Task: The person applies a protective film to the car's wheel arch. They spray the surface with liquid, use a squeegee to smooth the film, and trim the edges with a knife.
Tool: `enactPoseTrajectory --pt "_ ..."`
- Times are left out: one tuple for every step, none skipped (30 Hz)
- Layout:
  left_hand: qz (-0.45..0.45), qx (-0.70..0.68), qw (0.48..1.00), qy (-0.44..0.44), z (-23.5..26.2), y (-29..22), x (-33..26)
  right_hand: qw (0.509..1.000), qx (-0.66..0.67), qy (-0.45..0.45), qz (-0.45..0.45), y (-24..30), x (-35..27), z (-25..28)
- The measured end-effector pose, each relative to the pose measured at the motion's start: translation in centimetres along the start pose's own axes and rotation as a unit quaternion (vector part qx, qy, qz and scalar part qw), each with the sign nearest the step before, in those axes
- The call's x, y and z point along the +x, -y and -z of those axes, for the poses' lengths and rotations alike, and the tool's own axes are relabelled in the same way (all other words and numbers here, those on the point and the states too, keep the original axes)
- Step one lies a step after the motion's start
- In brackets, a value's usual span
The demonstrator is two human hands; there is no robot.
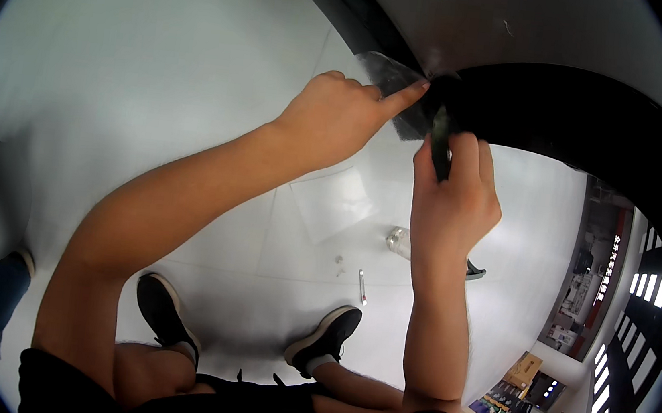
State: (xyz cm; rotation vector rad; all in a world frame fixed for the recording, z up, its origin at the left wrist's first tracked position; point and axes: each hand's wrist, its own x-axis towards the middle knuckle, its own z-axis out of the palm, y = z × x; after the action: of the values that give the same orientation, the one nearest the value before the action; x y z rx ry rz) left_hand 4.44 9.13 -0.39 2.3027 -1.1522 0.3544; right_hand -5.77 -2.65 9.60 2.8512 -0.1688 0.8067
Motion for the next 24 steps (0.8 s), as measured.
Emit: enactPoseTrajectory --pt "0.003 0.002 1.0 -0.001 0.0 0.0 -0.1 1.0 -0.001 0.0 -0.001 0.2 0.7 -0.5" --pt "-0.001 -0.002 1.0 -0.003 0.1 0.0 0.2 1.0 -0.026 0.008 0.009 0.5 1.6 -0.8" --pt "0.001 -0.003 1.0 -0.01 0.0 0.3 0.1 0.999 -0.045 0.016 0.021 0.9 2.2 -1.4" --pt "0.004 -0.005 1.0 -0.017 -0.2 0.5 0.1 0.997 -0.068 0.016 0.022 1.3 2.5 -1.9" --pt "0.005 -0.007 1.0 -0.015 0.0 0.5 0.1 0.997 -0.068 0.018 0.023 1.5 2.8 -2.0" --pt "0.006 -0.03 0.999 -0.02 0.1 0.5 0.3 0.996 -0.085 0.02 0.007 1.6 3.2 -1.7" --pt "0.007 -0.052 0.998 -0.026 0.2 0.3 0.5 0.995 -0.101 0.022 -0.007 1.8 3.4 -1.5" --pt "0.011 -0.05 0.998 -0.026 0.3 0.1 0.5 0.996 -0.082 0.029 -0.027 1.8 3.7 -1.3" --pt "0.015 -0.041 0.999 -0.014 0.4 -0.2 0.4 0.996 -0.078 0.029 -0.023 1.8 3.7 -1.2" --pt "0.018 -0.032 0.999 -0.003 0.5 -0.3 0.4 0.996 -0.077 0.022 -0.032 1.8 3.7 -1.1" --pt "0.02 -0.032 0.999 -0.004 0.7 -0.3 0.4 0.996 -0.078 0.014 -0.042 1.9 3.7 -1.0" --pt "0.021 -0.038 0.999 0.005 0.9 -0.2 0.5 0.995 -0.082 0.017 -0.051 2.1 3.7 -0.9" --pt "0.022 -0.043 0.999 0.014 1.1 -0.2 0.6 0.995 -0.08 0.017 -0.049 2.1 3.7 -0.7" --pt "0.024 -0.042 0.999 0.014 1.4 0.0 0.5 0.997 -0.068 -0.019 -0.038 2.0 3.5 -0.5" --pt "0.024 -0.041 0.998 0.03 1.7 0.1 0.5 0.997 -0.055 -0.055 -0.028 1.8 3.3 -0.2" --pt "0.025 -0.04 0.998 0.047 2.0 0.2 0.5 0.994 -0.019 -0.096 -0.039 1.5 2.9 0.6" --pt "0.023 -0.039 0.998 0.045 2.2 0.1 0.8 0.991 0.008 -0.124 -0.05 1.0 2.4 1.9" --pt "0.025 -0.056 0.997 0.052 1.9 0.3 0.7 0.992 0.037 -0.114 -0.048 1.1 1.2 1.8" --pt "0.026 -0.072 0.995 0.06 1.7 0.6 0.6 0.991 0.066 -0.104 -0.047 1.2 -0.1 1.0" --pt "0.024 -0.067 0.995 0.065 1.7 0.9 0.3 0.993 0.086 -0.077 -0.013 0.8 -1.4 -0.4" --pt "0.025 -0.067 0.996 0.05 1.4 0.7 0.4 0.996 0.066 -0.05 -0.012 0.9 -1.9 -2.5" --pt "0.026 -0.068 0.997 0.036 1.2 0.5 0.4 0.996 0.056 -0.061 -0.02 0.0 -2.1 -3.1" --pt "0.025 -0.066 0.997 0.041 0.7 0.8 0.0 0.996 0.06 -0.067 -0.025 -0.5 -2.1 -3.9" --pt "0.019 -0.052 0.998 0.007 0.4 0.8 0.0 0.994 0.064 -0.081 -0.036 -0.7 -1.7 -4.4"
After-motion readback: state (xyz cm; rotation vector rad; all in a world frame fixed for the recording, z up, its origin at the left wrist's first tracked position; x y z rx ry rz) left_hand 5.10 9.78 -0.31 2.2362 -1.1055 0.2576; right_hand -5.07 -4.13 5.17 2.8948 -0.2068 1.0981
